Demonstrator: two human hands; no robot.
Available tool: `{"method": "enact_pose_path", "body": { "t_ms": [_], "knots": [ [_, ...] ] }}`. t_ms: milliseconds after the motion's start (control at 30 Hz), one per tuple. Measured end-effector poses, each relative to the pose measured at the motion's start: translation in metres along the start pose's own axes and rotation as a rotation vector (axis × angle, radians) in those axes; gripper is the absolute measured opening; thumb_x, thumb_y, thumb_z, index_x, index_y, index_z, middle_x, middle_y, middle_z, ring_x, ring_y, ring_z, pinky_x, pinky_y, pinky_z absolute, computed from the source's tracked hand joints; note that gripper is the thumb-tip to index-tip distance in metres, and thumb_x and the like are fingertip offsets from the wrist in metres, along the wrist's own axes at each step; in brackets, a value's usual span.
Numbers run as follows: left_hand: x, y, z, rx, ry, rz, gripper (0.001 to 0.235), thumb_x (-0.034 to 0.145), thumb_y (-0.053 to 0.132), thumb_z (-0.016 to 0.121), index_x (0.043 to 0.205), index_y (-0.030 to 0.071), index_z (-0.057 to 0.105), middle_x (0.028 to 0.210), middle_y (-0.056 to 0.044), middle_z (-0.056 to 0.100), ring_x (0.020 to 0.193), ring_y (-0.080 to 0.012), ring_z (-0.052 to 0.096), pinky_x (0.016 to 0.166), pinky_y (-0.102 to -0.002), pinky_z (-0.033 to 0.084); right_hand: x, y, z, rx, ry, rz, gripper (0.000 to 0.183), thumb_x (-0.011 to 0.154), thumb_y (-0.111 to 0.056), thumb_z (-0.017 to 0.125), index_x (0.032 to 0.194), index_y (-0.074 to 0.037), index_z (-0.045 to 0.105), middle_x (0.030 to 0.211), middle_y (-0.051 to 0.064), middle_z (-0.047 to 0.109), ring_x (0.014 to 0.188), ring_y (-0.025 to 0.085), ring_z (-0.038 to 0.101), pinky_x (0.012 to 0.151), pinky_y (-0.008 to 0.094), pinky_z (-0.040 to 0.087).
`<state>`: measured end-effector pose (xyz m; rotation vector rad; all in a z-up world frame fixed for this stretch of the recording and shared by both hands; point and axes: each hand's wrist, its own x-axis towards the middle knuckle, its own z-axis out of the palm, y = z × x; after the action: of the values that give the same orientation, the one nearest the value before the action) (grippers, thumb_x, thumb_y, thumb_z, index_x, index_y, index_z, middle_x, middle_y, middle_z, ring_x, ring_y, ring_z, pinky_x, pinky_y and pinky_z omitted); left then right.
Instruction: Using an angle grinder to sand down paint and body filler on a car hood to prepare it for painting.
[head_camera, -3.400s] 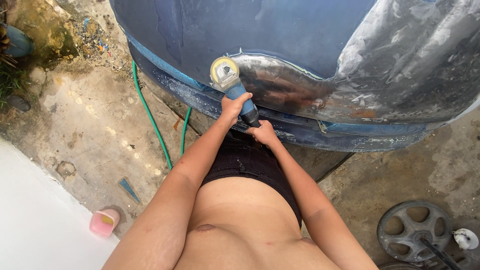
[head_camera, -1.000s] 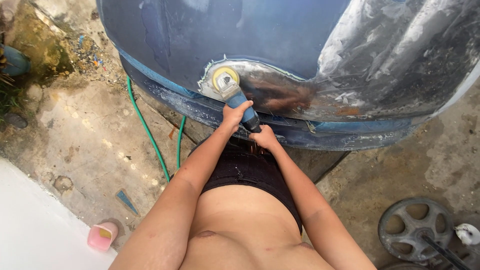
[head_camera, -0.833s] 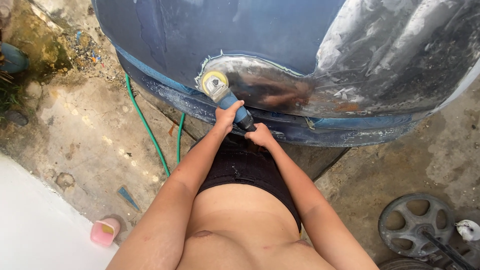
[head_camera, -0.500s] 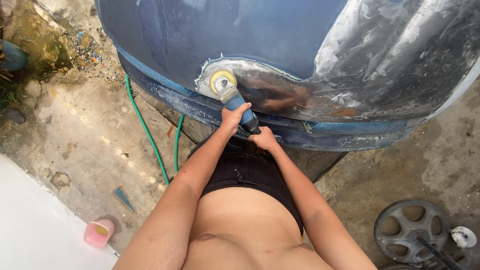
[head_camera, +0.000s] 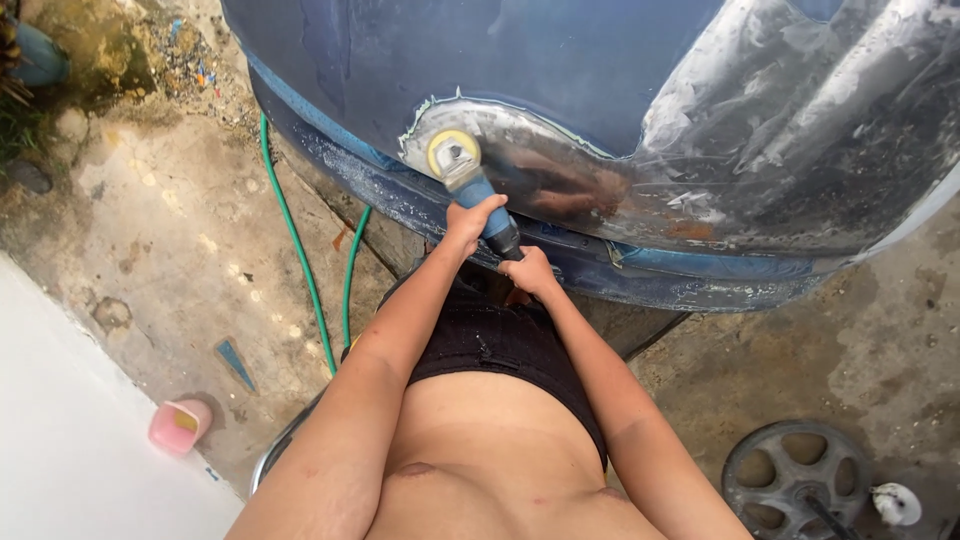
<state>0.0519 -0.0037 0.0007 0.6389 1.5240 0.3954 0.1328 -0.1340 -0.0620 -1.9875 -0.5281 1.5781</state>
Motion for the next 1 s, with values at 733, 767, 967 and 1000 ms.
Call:
{"method": "enact_pose_path", "body": {
  "t_ms": [733, 767, 967, 1000],
  "knots": [
    [-0.024, 0.005, 0.014, 0.022, -0.165, -0.059, 0.121, 0.073, 0.036, 0.096, 0.16, -0.004, 0.021, 0.163, -0.031, 0.023, 0.151, -0.0487, 0.025, 0.122, -0.069, 0.028, 0.001, 0.018, -0.027, 0.036, 0.032, -0.027, 0.013, 0.066, -0.009, 0.077, 0.061, -0.002, 0.066, 0.047, 0.012, 0.056, 0.038, 0.021, 0.058, 0.045, 0.033, 0.046],
    [-0.023, 0.004, 0.011, -0.008, -0.155, -0.057, 0.121, 0.075, 0.035, 0.095, 0.159, -0.006, 0.019, 0.162, -0.031, 0.021, 0.151, -0.05, 0.023, 0.122, -0.07, 0.028, 0.0, 0.015, -0.027, -0.01, 0.033, -0.026, 0.013, 0.065, -0.011, 0.076, 0.06, -0.003, 0.067, 0.045, 0.011, 0.055, 0.039, 0.021, 0.059, 0.046, 0.032, 0.046],
    [-0.014, 0.008, 0.023, 0.028, -0.148, -0.054, 0.124, 0.071, 0.039, 0.096, 0.159, -0.005, 0.02, 0.162, -0.03, 0.023, 0.151, -0.0483, 0.025, 0.121, -0.069, 0.03, 0.0, 0.007, -0.036, -0.058, 0.081, -0.026, 0.014, 0.065, -0.015, 0.076, 0.06, -0.005, 0.068, 0.043, 0.01, 0.054, 0.041, 0.022, 0.061, 0.049, 0.031, 0.046],
    [-0.016, 0.014, 0.028, 0.062, -0.18, -0.038, 0.123, 0.072, 0.041, 0.095, 0.159, -0.005, 0.021, 0.162, -0.03, 0.024, 0.151, -0.0477, 0.027, 0.121, -0.069, 0.03, 0.0, 0.006, -0.038, -0.045, 0.1, -0.023, 0.014, 0.066, -0.016, 0.076, 0.06, -0.005, 0.068, 0.042, 0.01, 0.053, 0.041, 0.022, 0.06, 0.05, 0.031, 0.046]
  ]
}}
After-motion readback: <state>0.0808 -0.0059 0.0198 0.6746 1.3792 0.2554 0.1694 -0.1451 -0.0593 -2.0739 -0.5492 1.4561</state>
